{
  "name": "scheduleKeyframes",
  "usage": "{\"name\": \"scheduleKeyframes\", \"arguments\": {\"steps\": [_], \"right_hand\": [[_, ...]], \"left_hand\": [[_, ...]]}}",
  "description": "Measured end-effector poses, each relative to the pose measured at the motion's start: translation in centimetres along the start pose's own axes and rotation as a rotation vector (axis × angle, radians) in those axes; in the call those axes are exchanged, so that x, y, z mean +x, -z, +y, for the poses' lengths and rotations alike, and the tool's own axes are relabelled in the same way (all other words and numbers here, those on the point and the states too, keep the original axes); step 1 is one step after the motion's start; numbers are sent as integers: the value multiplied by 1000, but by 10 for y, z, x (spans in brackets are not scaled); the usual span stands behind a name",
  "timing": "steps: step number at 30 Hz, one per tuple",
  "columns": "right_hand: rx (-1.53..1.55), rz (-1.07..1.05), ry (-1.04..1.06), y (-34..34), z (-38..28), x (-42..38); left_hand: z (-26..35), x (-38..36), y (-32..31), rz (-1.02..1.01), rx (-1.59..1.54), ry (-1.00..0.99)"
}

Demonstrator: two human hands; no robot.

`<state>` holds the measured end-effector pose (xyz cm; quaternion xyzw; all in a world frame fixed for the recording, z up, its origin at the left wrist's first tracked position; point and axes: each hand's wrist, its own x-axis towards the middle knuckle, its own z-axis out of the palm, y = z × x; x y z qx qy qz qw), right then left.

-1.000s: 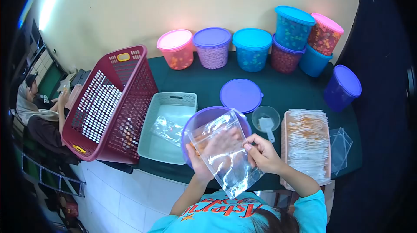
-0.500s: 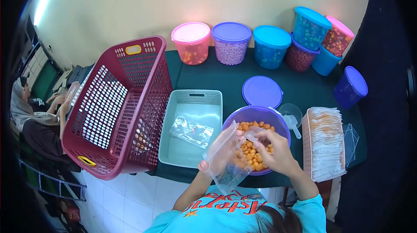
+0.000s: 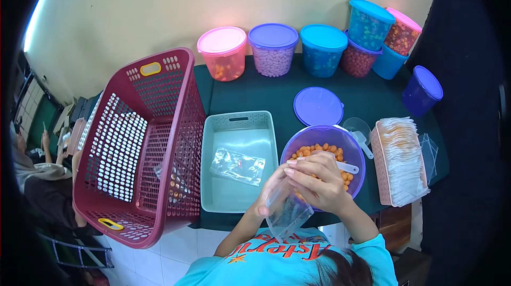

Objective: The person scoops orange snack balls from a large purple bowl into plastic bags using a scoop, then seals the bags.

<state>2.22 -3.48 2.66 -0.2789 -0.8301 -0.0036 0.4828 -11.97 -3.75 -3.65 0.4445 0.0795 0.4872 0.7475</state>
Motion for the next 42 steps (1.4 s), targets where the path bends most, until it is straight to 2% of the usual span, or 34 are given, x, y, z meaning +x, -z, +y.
{"name": "scheduleKeyframes", "arguments": {"steps": [6, 12, 22, 28, 33, 40, 42], "right_hand": [[-112, 169, 63, -6, 7, -7], [-131, 232, 92, -14, 13, -12], [-186, 240, 117, -10, 16, -18], [-180, 219, 170, -11, 18, -19], [-129, 224, 26, -11, 9, -6], [-143, 142, 86, -2, 8, -12], [-144, 146, -1, -4, 4, -11]], "left_hand": [[-4, 9, -2, -38, -102, 35], [-1, 10, -2, -11, -131, 86], [-28, 8, 5, -147, -127, 34], [-26, 6, 1, -158, -99, 108], [-18, 4, -3, -156, -63, 165], [-13, -1, -7, -150, -26, 246], [-13, -1, -5, -164, 20, 221]]}}
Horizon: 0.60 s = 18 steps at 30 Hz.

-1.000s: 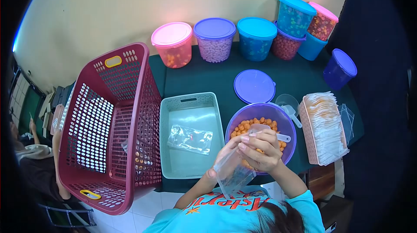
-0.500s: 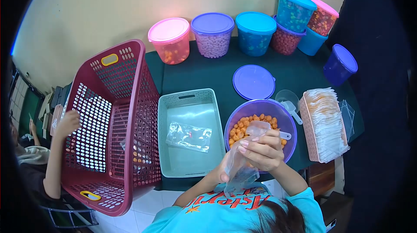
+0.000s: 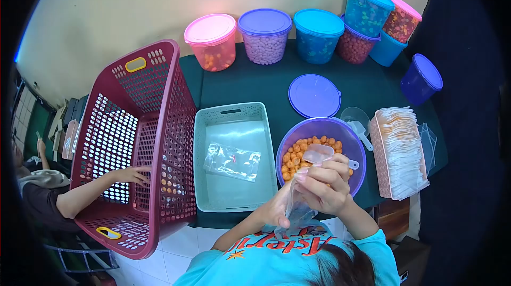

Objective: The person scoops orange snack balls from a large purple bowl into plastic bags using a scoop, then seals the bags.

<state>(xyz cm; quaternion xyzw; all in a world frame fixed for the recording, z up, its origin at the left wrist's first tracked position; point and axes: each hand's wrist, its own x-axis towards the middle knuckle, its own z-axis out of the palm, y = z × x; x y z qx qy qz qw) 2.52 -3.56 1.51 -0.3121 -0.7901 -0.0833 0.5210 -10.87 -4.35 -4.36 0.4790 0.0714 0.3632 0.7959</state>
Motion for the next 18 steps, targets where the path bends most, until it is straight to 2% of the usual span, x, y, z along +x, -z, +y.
{"name": "scheduleKeyframes", "arguments": {"steps": [2, 4, 6, 11, 14, 18], "right_hand": [[4, 11, 17, 2, -2, 3], [7, 23, 37, 3, -2, 3], [6, 104, 79, 2, -1, 0], [-7, 119, 75, 2, -2, -3], [-11, 119, 63, 3, -4, -3], [-23, 68, 22, 2, -8, -4]], "left_hand": [[1, 2, 0, -11, 50, -19], [5, 9, -1, -63, 170, -163], [9, 9, -7, -68, 124, -144], [12, 10, -6, -114, 143, -136], [17, 11, -11, -97, 62, -64], [16, 10, -6, -82, 181, -141]]}}
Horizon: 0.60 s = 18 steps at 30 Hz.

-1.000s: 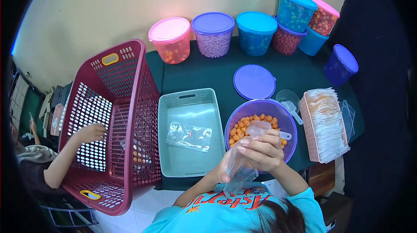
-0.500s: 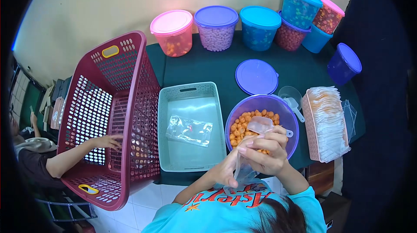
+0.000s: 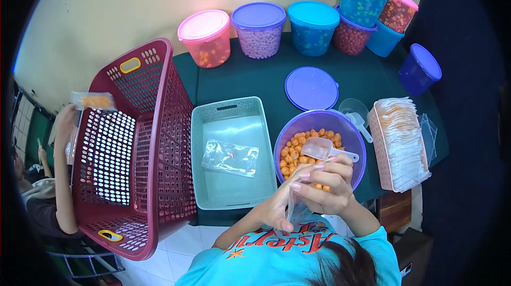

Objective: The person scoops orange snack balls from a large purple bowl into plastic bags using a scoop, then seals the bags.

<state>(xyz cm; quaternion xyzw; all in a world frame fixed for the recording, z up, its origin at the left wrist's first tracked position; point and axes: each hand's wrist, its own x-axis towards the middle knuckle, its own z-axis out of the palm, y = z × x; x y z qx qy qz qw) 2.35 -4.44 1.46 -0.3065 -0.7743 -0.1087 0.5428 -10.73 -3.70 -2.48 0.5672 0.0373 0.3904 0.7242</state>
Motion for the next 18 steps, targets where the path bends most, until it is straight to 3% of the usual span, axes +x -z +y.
{"name": "scheduleKeyframes", "arguments": {"steps": [5, 10, 18], "right_hand": [[31, -55, -48, 5, -4, 5], [29, -76, -6, 6, -5, 4], [73, -29, -58, 4, -4, 3]], "left_hand": [[-1, -2, 3, 15, 63, -40], [-3, 0, 11, -102, 417, -183], [5, -3, 4, -36, 295, -111]]}}
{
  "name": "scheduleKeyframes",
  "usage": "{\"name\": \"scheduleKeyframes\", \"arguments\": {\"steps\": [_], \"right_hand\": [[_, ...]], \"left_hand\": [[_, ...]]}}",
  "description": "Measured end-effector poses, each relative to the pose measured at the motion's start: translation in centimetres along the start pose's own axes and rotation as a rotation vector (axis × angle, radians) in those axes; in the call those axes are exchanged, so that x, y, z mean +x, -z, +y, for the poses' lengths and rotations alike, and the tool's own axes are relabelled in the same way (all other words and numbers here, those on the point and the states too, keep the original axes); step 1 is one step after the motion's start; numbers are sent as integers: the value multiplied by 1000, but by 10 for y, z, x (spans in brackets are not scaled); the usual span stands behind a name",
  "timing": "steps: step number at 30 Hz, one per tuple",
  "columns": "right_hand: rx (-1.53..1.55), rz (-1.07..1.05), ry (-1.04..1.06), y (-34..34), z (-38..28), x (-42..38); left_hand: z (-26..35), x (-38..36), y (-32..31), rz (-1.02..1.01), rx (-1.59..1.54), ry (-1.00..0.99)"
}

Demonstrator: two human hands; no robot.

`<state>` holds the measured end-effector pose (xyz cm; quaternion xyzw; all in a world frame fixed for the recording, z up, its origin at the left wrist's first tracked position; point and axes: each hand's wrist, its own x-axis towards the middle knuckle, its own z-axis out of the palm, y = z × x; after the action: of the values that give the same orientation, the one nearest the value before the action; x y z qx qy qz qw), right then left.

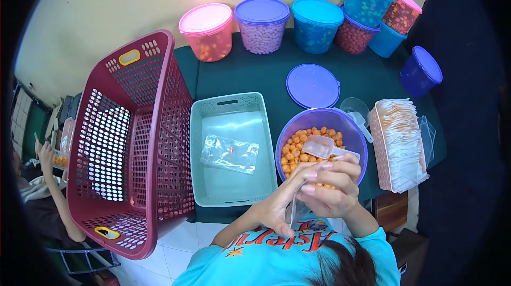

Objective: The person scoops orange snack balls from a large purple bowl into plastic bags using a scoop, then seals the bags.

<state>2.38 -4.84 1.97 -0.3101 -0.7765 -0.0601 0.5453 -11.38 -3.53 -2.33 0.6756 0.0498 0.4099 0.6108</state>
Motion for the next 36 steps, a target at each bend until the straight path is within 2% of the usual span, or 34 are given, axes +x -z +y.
{"name": "scheduleKeyframes", "arguments": {"steps": [3, 5, 7, 9, 10, 11, 12, 13, 14, 15, 16, 18, 20, 22, 29, 36], "right_hand": [[-11, -119, -97, 8, -2, 8], [8, -173, -69, 17, 3, 15], [25, -224, -42, 27, 8, 19], [180, -110, -319, 38, 12, 21], [170, -105, -315, 40, 14, 19], [223, 43, -456, 41, 15, 15], [278, 192, -596, 42, 16, 12], [272, 194, -595, 40, 15, 12], [482, 234, -672, 36, 12, 12], [697, 269, -748, 32, 9, 12], [821, 201, -792, 27, 5, 9], [1008, 128, -857, 12, -3, 2], [1081, 112, -876, 4, -8, -3], [1322, 28, -1023, 4, -10, -6], [1345, -66, -1021, 0, -5, -11], [1591, -20, -1056, -11, -3, -19]], "left_hand": [[8, -1, -1, 17, -49, 68], [13, 0, 4, 20, -97, 96], [22, 4, 21, 58, 168, 73], [42, -6, 30, 434, 356, 27], [53, -10, 31, 677, 443, -69], [62, -15, 34, 921, 523, -167], [69, -28, 39, 894, 511, -323], [76, -40, 43, 867, 498, -475], [81, -46, 43, 640, 398, -466], [84, -41, 35, 564, 491, -297], [83, -32, 24, 489, 580, -124], [71, -5, 10, 409, 643, -15], [58, 5, 9, 389, 610, -6], [49, 7, 9, 360, 566, -1], [40, 1, 9, 341, 358, 31], [40, 0, 13, 258, 277, 26]]}}
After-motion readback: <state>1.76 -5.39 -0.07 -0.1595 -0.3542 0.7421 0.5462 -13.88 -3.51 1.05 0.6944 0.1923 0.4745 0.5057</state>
